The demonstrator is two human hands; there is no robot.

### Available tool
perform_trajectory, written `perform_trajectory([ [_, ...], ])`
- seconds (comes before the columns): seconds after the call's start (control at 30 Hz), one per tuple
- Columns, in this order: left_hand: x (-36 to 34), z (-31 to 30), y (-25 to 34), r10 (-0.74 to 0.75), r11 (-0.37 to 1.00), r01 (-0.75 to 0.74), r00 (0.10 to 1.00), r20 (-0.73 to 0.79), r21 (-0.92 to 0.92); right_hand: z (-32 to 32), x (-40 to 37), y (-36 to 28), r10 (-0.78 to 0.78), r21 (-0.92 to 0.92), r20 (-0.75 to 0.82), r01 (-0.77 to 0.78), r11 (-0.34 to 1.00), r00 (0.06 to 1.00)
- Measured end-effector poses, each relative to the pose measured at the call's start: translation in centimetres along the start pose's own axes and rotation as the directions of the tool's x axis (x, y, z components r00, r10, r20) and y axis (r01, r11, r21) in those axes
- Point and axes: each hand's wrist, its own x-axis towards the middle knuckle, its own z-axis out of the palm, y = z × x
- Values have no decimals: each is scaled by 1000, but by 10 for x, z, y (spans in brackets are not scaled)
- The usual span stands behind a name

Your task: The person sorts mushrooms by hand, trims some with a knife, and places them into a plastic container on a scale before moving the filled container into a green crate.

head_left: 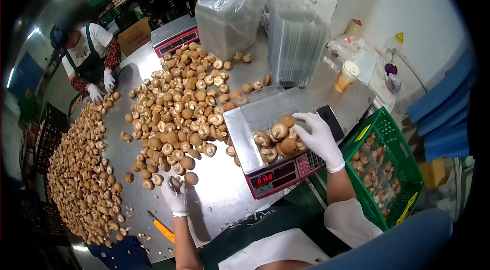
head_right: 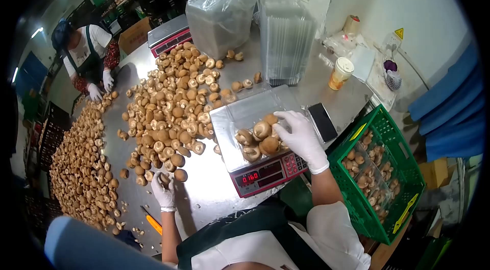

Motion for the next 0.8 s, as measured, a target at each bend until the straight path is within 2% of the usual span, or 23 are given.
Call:
perform_trajectory([
  [0.03,4,-4,16,-53,960,49,999,-5,-274,3,2,-2,-26,-46,40,28,999,999],
  [0.07,6,-3,37,-68,793,75,997,35,-605,7,6,1,-103,-111,6,103,989,995],
  [0.1,11,-9,53,38,893,-19,999,34,-449,9,9,-3,-101,-108,5,101,989,995],
  [0.17,15,-7,93,160,854,-141,987,-4,-501,11,15,-13,-137,-202,46,143,969,990],
  [0.23,22,-17,143,381,814,-310,923,49,-491,20,16,-12,-139,-204,59,148,968,989],
  [0.3,22,-16,185,395,772,-276,914,91,-572,26,17,-12,-211,-290,79,225,930,974],
  [0.43,23,7,235,528,741,-400,843,101,-540,19,25,-16,-217,-185,163,246,951,963],
  [0.47,23,15,243,577,718,-467,814,67,-516,20,27,-16,-220,-186,165,250,950,961],
  [0.53,23,28,255,636,735,-566,766,90,-373,22,33,-17,-276,-110,46,279,954,960],
  [0.57,21,33,258,651,742,-598,750,114,-303,23,36,-16,-277,-111,47,281,953,960],
  [0.63,20,39,260,655,749,-615,743,136,-246,26,41,-11,-448,-108,156,466,878,880],
  [0.67,19,40,261,659,752,-632,735,159,-188,29,39,-5,-471,-54,206,491,870,857],
  [0.7,19,39,260,663,748,-636,732,160,-188,27,39,-2,-469,-55,202,488,871,860],
  [0.77,19,31,255,667,742,-621,723,182,-252,19,36,5,-382,136,133,365,921,915],
  [0.8,19,27,253,651,747,-597,746,142,-293,12,33,8,-364,95,102,355,930,926],
])
